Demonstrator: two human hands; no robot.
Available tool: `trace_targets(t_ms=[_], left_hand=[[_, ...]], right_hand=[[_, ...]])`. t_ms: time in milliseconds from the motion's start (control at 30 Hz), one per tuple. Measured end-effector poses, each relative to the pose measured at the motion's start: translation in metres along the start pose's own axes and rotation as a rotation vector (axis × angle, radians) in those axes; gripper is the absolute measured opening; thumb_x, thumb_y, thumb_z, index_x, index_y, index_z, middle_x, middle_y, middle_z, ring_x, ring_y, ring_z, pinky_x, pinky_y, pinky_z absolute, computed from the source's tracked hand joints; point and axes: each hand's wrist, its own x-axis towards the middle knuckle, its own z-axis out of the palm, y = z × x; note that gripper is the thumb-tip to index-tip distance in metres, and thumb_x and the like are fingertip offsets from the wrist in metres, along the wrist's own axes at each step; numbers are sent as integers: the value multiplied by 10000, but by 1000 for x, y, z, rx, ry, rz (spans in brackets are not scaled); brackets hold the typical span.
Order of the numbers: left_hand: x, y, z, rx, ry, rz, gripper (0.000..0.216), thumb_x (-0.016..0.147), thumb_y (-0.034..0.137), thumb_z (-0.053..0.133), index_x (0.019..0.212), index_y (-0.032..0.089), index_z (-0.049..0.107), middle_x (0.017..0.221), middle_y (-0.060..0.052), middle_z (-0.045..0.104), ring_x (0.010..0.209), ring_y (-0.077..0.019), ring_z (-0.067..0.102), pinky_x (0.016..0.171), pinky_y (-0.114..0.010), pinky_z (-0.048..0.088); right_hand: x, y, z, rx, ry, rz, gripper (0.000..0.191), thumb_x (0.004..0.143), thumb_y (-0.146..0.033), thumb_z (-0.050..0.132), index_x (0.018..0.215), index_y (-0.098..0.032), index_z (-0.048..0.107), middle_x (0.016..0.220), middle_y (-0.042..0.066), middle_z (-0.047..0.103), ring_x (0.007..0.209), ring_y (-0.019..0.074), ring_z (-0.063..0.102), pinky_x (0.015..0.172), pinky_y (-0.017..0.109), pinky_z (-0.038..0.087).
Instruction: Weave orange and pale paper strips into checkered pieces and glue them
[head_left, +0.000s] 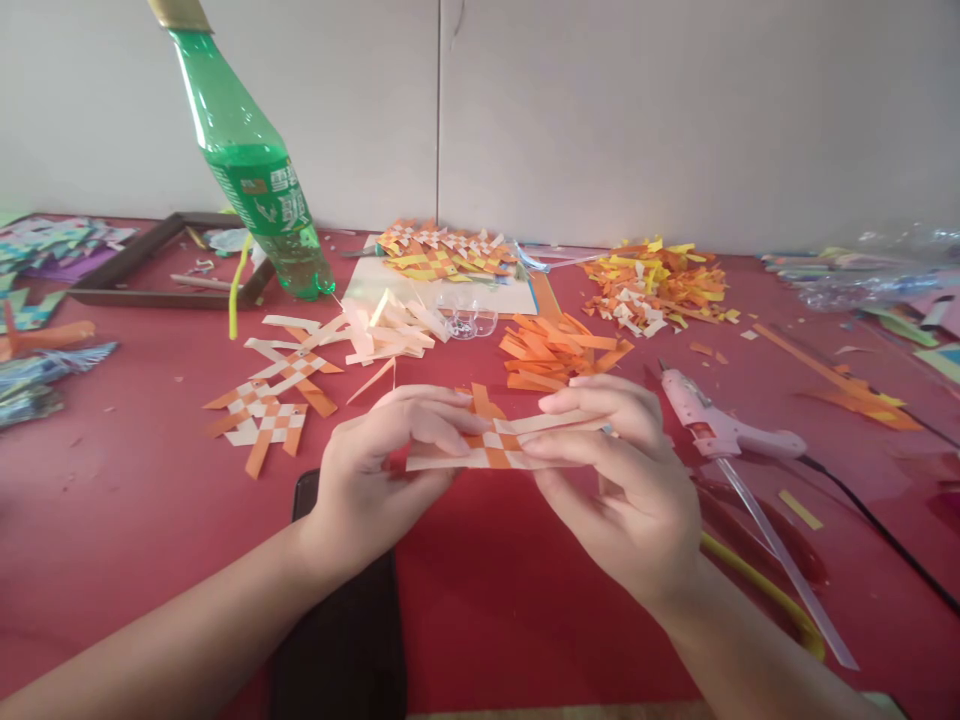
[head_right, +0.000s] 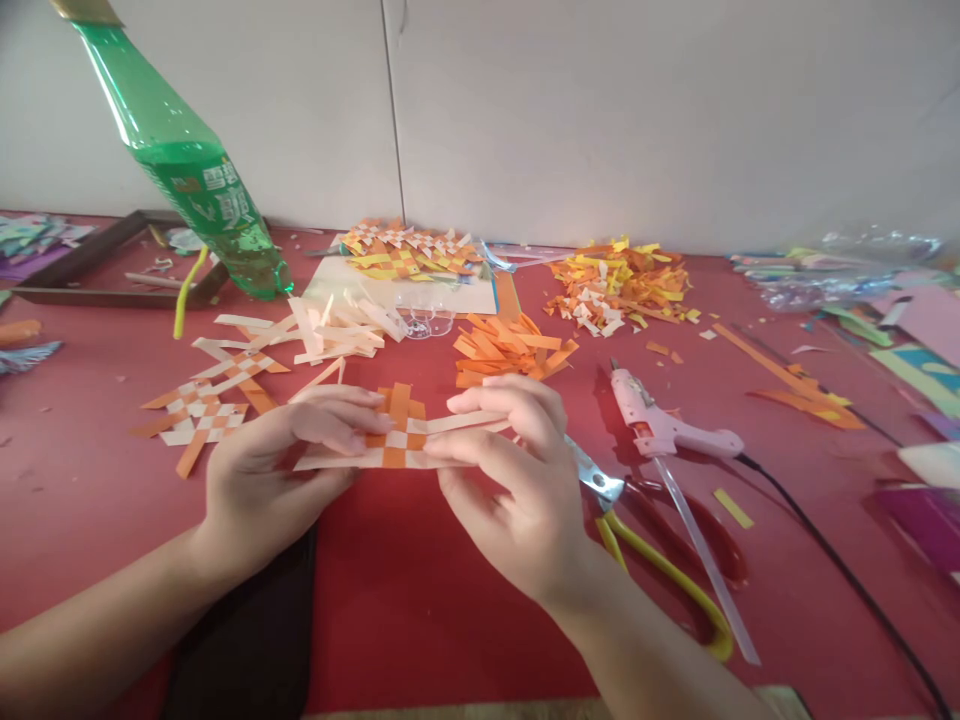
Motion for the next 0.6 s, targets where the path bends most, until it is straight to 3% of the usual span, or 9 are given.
trace_targets(t_ms=[167,267,400,600], left_hand=[[-1,3,2,25,15,6,231,811,15,662,851,231,589,904,-9,740,995,-174,678,923,-334,540],[-3,3,4,-25,24,-98,270,814,73,698,998,230,580,920,-15,721,931,-177,710,855,-312,578],[-4,1,4,-69,-13,-230,355,794,192,757,1106,227,592,981,-37,719,886,-181,725,779,-276,608],[2,7,5,5,-106,-279,56,820,255,718,843,205,720,876,-33,774,836,-176,736,791,-261,613]], right_hand=[[2,1,0,-15,-19,-7,172,798,-104,685,885,-251,661,1011,58,630,1044,237,578,961,498,501],[1,1,0,-10,-40,16,105,832,-155,668,877,-250,672,1036,63,632,1075,251,557,946,501,498],[-3,2,0,19,-62,108,94,845,-154,637,852,-240,673,1078,75,626,1090,257,552,800,425,549],[-7,3,4,38,-94,157,97,826,-159,658,858,-248,682,1071,74,620,1125,266,542,843,453,564]])
